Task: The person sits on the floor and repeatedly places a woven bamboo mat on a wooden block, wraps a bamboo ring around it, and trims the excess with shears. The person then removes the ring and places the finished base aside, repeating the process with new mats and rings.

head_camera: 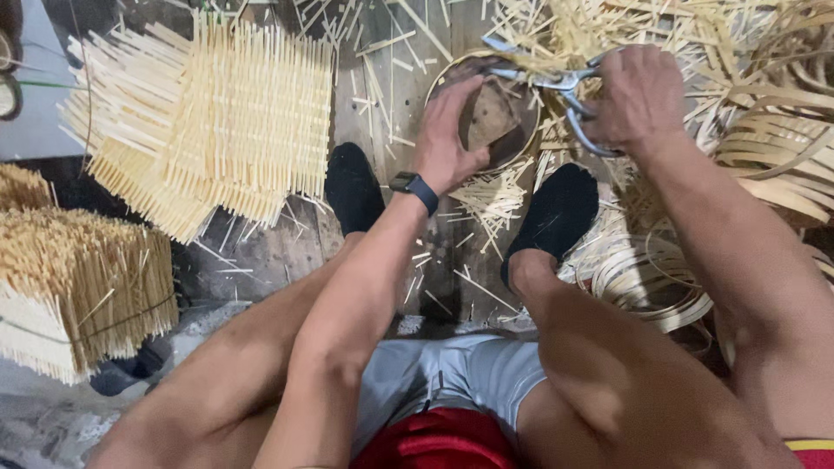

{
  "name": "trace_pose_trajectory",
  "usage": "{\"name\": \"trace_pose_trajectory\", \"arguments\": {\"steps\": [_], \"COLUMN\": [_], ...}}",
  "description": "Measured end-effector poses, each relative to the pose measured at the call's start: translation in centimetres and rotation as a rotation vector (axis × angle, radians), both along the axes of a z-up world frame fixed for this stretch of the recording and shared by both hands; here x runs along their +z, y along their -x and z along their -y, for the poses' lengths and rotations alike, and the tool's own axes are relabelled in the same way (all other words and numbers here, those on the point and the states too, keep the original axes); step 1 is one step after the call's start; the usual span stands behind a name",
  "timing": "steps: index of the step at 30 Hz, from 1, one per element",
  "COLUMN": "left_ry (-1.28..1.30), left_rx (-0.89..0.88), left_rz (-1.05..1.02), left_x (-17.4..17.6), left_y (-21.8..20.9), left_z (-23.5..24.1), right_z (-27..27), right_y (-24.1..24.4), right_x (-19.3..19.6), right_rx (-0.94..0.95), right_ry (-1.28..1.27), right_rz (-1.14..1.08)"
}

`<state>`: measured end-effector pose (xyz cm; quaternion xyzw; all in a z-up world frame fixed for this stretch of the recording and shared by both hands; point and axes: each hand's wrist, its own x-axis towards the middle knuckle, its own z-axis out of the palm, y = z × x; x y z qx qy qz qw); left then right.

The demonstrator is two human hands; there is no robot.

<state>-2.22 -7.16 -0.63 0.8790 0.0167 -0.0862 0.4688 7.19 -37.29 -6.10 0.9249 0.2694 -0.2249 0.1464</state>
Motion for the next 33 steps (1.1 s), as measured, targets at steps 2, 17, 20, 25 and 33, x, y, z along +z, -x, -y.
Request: {"name": "trace_pose_trajectory", "arguments": {"steps": [2, 17, 20, 25, 33], "left_ry": [-0.065, -0.201, -0.226, -0.237, -0.214], "left_rx": [-0.013, 0.031, 0.126, -0.016, -0.146], "left_rz": [-0.012, 0.051, 0.032, 0.017, -0.02], "left_x": [0.7, 1.4, 1.6, 1.1, 1.2], "left_y": [-0.1, -0.4, 0.1, 0.1, -1.0], "left_z": [-0.2, 1.0, 2.3, 2.8, 0.4], "right_z": [0.2, 0.5, 0.8, -0.1, 2.2], "right_y": [-0.1, -1.4, -1.2, -0.2, -0.7], "right_x": [0.2, 1.5, 1.9, 0.6, -0.4], "right_rx": [-0.092, -0.095, -0.157, 0.015, -0.007], "right_ry": [-0.072, -0.048, -0.028, -0.041, -0.111], "right_rz": [-0.057, -0.162, -0.235, 0.021, -0.053]}}
